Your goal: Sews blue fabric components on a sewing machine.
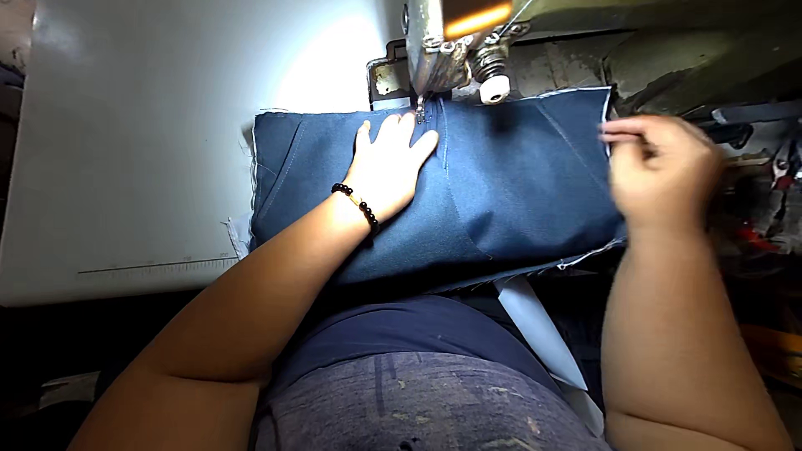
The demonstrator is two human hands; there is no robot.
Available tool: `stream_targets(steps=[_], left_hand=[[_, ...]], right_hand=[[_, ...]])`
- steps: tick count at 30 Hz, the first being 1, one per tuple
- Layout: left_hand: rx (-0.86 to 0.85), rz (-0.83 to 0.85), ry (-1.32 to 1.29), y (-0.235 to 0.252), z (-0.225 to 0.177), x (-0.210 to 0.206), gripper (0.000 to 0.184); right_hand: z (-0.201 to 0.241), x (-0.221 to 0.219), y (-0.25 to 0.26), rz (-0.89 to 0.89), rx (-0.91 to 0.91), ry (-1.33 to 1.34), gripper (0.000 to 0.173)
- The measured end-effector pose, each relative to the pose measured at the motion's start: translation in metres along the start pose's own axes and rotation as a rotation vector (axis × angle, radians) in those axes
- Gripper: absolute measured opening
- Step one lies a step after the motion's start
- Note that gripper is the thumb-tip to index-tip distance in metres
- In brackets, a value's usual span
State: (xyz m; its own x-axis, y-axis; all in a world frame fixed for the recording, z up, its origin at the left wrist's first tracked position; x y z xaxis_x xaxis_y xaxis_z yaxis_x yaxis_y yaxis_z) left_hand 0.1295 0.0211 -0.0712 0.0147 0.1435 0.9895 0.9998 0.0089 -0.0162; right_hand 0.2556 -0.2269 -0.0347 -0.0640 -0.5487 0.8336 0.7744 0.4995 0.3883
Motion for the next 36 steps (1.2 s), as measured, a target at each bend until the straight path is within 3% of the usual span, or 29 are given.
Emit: stream_targets(steps=[3, 6, 10, 16, 20, 24, 27, 29, 30, 32, 36], left_hand=[[-0.204, -0.103, -0.038, -0.015, -0.013, 0.007, 0.043], [-0.32, -0.028, -0.137, -0.031, -0.019, 0.01, 0.038], [-0.305, 0.131, -0.16, -0.047, -0.018, 0.015, 0.04], [-0.24, 0.241, -0.182, -0.055, -0.02, 0.014, 0.043], [-0.207, 0.253, -0.17, -0.057, -0.023, 0.013, 0.046], [-0.214, 0.224, -0.243, -0.064, -0.023, 0.011, 0.047], [-0.219, 0.084, -0.348, -0.076, -0.02, 0.006, 0.042], [-0.175, 0.033, -0.4, -0.085, -0.015, -0.004, 0.041], [-0.157, 0.003, -0.412, -0.089, -0.015, -0.008, 0.04], [-0.137, -0.044, -0.421, -0.091, -0.018, -0.009, 0.04], [-0.048, -0.072, -0.44, -0.085, -0.034, -0.013, 0.04]], right_hand=[[-0.058, 0.011, -0.016, 0.073, -0.248, -0.19, 0.043], [-0.078, 0.001, -0.021, 0.199, -0.345, -0.293, 0.05], [-0.082, 0.009, -0.012, 0.152, -0.269, -0.233, 0.044], [-0.088, 0.009, -0.009, 0.127, -0.09, -0.19, 0.036], [-0.081, 0.01, -0.008, 0.074, -0.03, -0.215, 0.034], [-0.078, 0.014, -0.01, 0.061, -0.089, -0.258, 0.04], [-0.064, 0.038, -0.033, -0.108, -0.241, -0.072, 0.042], [-0.037, 0.036, -0.055, -0.351, -0.291, 0.262, 0.033], [-0.018, 0.024, -0.064, -0.368, -0.307, 0.473, 0.024], [0.016, -0.008, -0.07, -0.268, -0.259, 0.732, 0.021], [0.013, -0.038, -0.027, -0.064, -0.096, 0.672, 0.026]])
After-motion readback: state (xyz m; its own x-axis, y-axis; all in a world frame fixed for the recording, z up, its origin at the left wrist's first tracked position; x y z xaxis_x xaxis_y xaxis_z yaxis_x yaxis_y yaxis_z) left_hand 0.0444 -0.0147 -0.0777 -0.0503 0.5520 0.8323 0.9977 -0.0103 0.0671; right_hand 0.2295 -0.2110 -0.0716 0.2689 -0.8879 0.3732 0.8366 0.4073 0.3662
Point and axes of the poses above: each hand's wrist, its own y-axis towards the middle knuckle, its own x-axis out of the back of the hand, z = x × y, the point moved 8 cm from there along y, towards the middle knuckle, and after that the axes turned 2 degrees about -x, right-handed, at the moved point
